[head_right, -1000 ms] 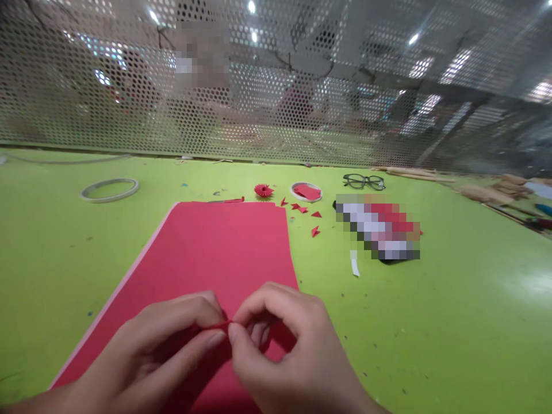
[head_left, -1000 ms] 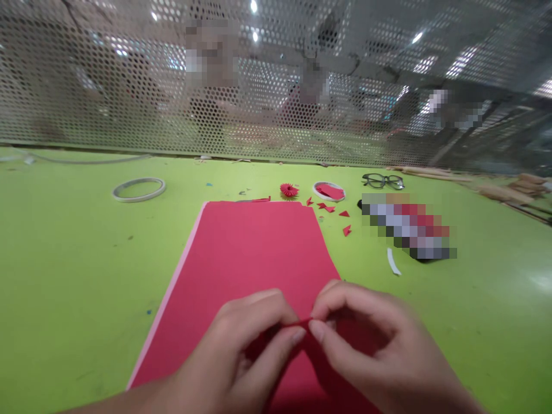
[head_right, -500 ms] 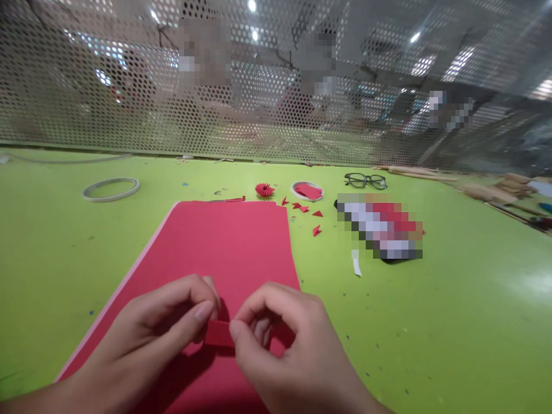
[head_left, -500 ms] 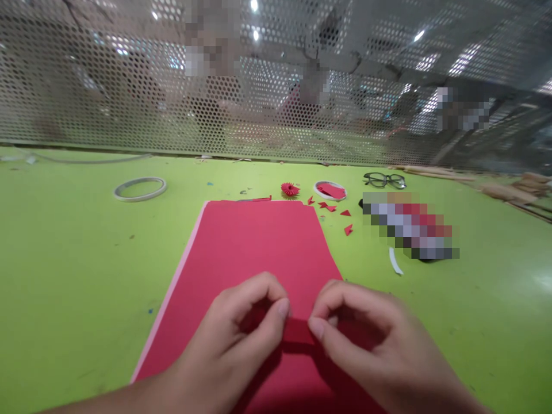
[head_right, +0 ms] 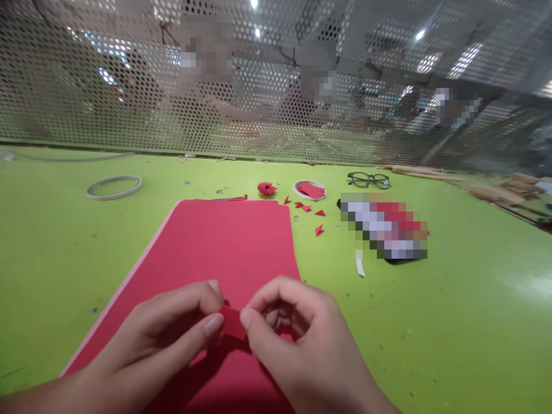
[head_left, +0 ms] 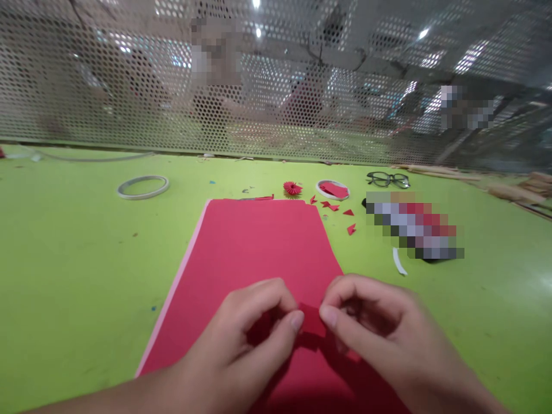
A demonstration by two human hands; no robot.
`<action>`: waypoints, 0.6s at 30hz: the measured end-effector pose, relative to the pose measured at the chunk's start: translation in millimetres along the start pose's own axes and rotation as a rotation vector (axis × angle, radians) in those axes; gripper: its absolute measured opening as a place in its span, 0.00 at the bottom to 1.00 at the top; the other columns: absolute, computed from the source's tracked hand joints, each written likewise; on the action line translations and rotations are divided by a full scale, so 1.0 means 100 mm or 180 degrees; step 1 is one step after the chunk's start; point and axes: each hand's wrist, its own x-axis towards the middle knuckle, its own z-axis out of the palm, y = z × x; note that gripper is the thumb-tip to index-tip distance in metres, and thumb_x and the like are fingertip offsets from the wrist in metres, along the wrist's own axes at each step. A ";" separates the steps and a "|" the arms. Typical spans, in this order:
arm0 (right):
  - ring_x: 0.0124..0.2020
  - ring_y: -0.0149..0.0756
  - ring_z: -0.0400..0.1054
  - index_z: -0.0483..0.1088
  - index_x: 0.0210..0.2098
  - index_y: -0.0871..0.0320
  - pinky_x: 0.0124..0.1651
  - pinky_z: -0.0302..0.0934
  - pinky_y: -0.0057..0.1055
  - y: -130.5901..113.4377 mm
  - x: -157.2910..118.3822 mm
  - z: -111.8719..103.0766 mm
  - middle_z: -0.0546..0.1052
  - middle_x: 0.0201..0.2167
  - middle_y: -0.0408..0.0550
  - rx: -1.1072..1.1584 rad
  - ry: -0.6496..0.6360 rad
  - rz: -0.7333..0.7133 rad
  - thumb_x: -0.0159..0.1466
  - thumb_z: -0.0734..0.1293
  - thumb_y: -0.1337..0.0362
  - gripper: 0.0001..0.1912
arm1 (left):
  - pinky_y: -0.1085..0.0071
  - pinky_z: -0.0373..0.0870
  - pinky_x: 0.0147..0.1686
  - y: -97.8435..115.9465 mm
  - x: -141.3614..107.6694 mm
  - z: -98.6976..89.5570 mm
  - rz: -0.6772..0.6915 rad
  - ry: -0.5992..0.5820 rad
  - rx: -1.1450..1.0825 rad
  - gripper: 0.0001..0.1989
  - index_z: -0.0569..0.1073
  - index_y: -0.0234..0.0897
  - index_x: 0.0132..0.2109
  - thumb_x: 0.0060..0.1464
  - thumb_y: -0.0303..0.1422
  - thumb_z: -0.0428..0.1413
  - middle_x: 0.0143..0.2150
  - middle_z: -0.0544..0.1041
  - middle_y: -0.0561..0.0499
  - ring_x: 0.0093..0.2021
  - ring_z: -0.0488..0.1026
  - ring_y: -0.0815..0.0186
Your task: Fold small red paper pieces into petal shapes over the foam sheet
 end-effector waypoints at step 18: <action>0.46 0.42 0.74 0.71 0.52 0.57 0.47 0.71 0.42 0.23 0.96 -2.03 0.75 0.53 0.53 -0.3787 0.1702 0.0903 0.70 0.66 0.59 0.13 | 0.70 0.56 0.25 0.02 0.08 0.03 -0.0173 -0.0198 0.0638 0.11 0.56 0.43 0.24 0.54 0.35 0.42 0.22 0.62 0.55 0.23 0.59 0.66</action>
